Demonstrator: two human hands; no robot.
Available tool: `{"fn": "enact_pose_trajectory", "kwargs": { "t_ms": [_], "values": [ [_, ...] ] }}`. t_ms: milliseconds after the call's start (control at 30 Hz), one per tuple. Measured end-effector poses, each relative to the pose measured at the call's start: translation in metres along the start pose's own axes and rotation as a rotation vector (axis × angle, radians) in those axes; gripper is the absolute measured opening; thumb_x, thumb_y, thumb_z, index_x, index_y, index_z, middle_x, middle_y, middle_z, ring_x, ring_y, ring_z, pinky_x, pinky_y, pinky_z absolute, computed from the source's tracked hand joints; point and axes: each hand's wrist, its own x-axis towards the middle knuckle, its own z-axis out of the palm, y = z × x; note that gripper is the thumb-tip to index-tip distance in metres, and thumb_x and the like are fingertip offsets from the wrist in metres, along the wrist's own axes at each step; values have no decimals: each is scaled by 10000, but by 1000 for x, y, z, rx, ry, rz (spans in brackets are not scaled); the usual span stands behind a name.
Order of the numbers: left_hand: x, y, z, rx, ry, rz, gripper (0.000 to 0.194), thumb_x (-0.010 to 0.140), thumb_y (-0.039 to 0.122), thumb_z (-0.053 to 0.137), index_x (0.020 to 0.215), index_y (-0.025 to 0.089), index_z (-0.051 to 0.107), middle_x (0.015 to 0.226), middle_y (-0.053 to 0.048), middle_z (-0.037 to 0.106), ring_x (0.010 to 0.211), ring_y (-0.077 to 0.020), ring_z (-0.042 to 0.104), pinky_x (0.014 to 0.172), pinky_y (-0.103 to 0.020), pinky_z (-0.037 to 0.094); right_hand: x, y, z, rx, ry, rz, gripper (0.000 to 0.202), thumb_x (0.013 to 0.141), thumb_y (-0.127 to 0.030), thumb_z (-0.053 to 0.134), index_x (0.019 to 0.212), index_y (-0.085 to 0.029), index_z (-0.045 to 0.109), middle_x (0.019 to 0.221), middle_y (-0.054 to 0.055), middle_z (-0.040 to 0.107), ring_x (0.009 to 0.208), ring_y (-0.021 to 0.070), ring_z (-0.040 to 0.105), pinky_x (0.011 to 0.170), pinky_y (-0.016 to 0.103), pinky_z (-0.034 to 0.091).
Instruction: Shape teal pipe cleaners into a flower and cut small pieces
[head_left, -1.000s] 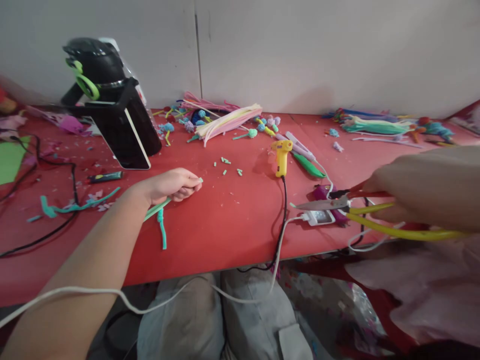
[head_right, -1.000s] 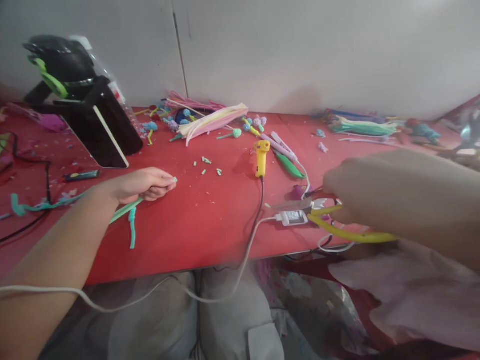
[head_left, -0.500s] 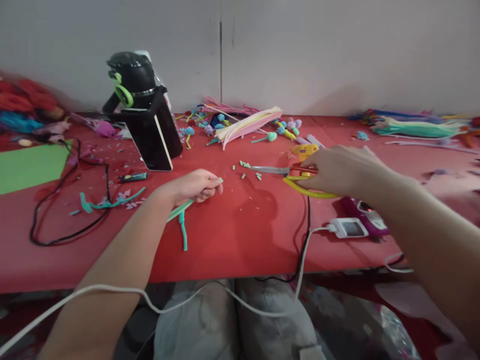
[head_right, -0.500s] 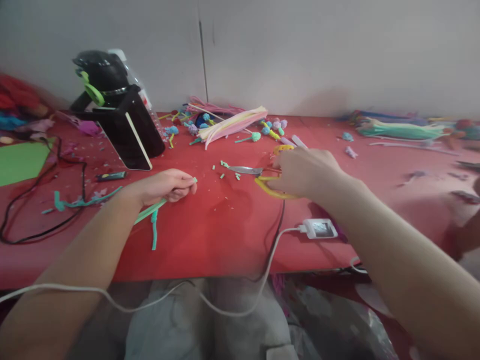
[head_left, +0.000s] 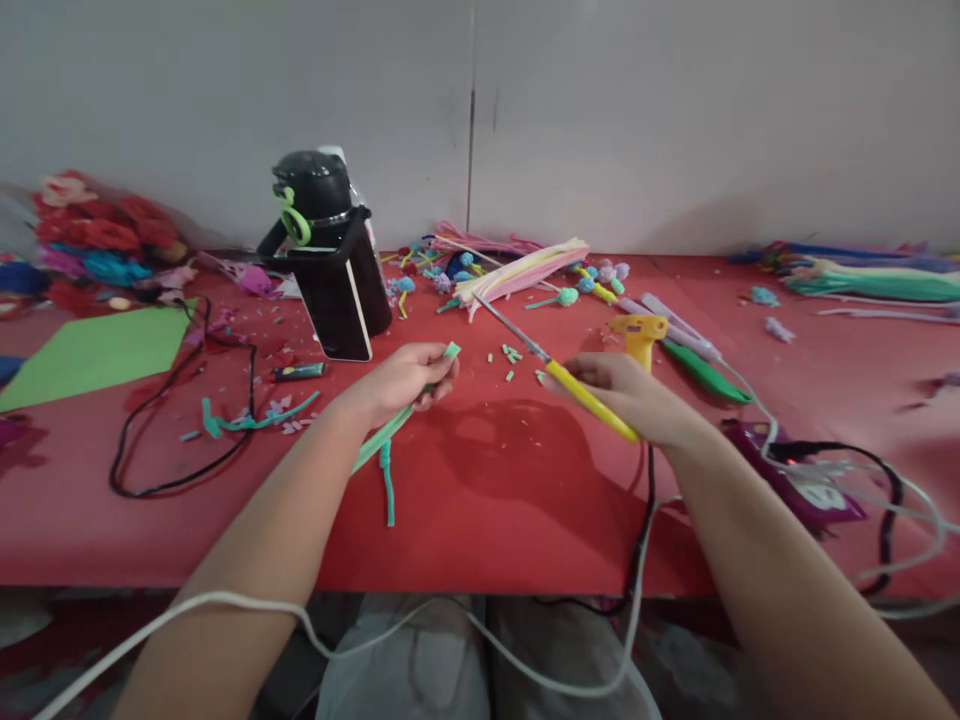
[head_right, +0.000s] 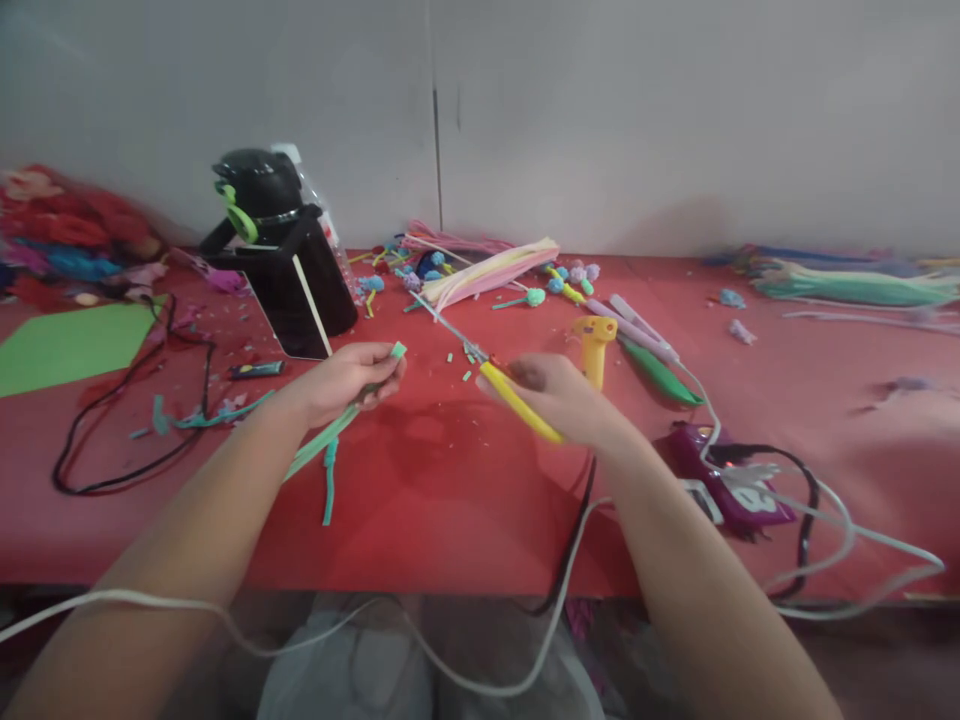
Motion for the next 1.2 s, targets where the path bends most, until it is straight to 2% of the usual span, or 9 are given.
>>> {"fn": "enact_pose_trajectory", "kwargs": {
  "t_ms": [67, 167, 300, 433, 633, 900, 1033, 1200],
  "values": [
    [0, 1, -1, -37, 43, 28, 228, 987, 229, 522, 772, 155, 541, 545, 41, 422, 410, -51, 310, 417, -160, 235, -3, 1, 12, 21, -45, -13, 558, 746, -752, 660, 719, -196, 620, 626, 3, 493, 600, 153, 437, 529, 295, 298],
    [0, 3, -3, -107, 102, 36, 249, 1000, 230, 495, 775, 144, 558, 518, 63, 346, 398, -47, 252, 410, -162, 191, -7, 4, 19, -45, -25, -21, 557, 757, -741, 661, 696, -193, 586, 625, -5, 461, 605, 145, 404, 533, 295, 278],
    [1, 4, -5, -156, 152, 47, 270, 995, 181, 463, 759, 117, 577, 525, 44, 370, 407, -47, 261, 417, -169, 193, -9, 4, 23, -94, -34, -36, 542, 788, -705, 661, 663, -195, 528, 638, -17, 420, 620, 136, 371, 556, 298, 265],
    [0, 3, -4, -153, 122, 90, 240, 968, 157, 483, 758, 104, 587, 567, 26, 408, 430, -45, 281, 434, -176, 209, -11, 1, 29, -65, -72, -44, 524, 801, -696, 655, 686, -200, 529, 653, -23, 422, 614, 131, 359, 556, 295, 267],
    [1, 1, -2, -89, 69, 120, 178, 935, 182, 525, 790, 107, 598, 605, 28, 416, 455, -48, 281, 454, -185, 226, -12, -3, 37, -66, -58, -57, 537, 807, -692, 649, 647, -205, 488, 650, -25, 377, 616, 126, 331, 556, 291, 271],
    [3, -7, 0, 58, 6, 150, 219, 970, 259, 488, 806, 138, 567, 640, 33, 442, 493, -61, 322, 494, -197, 276, -15, -8, 39, -66, -95, -47, 589, 827, -704, 621, 628, -215, 359, 634, -49, 283, 595, 105, 272, 536, 280, 207],
    [3, -8, 0, 160, 13, 171, 216, 953, 241, 492, 778, 139, 569, 620, 28, 449, 513, -74, 360, 506, -202, 298, -18, -12, 37, -72, -155, -35, 568, 849, -699, 600, 645, -209, 396, 630, -51, 305, 586, 100, 268, 526, 272, 214],
    [2, -6, 7, 120, -77, 52, 225, 935, 231, 514, 731, 140, 548, 567, 36, 407, 461, -67, 334, 457, -194, 258, -32, -33, 25, -71, -355, 48, 595, 856, -722, 570, 621, -208, 384, 581, -51, 314, 532, 87, 265, 480, 261, 207]
  ]
}}
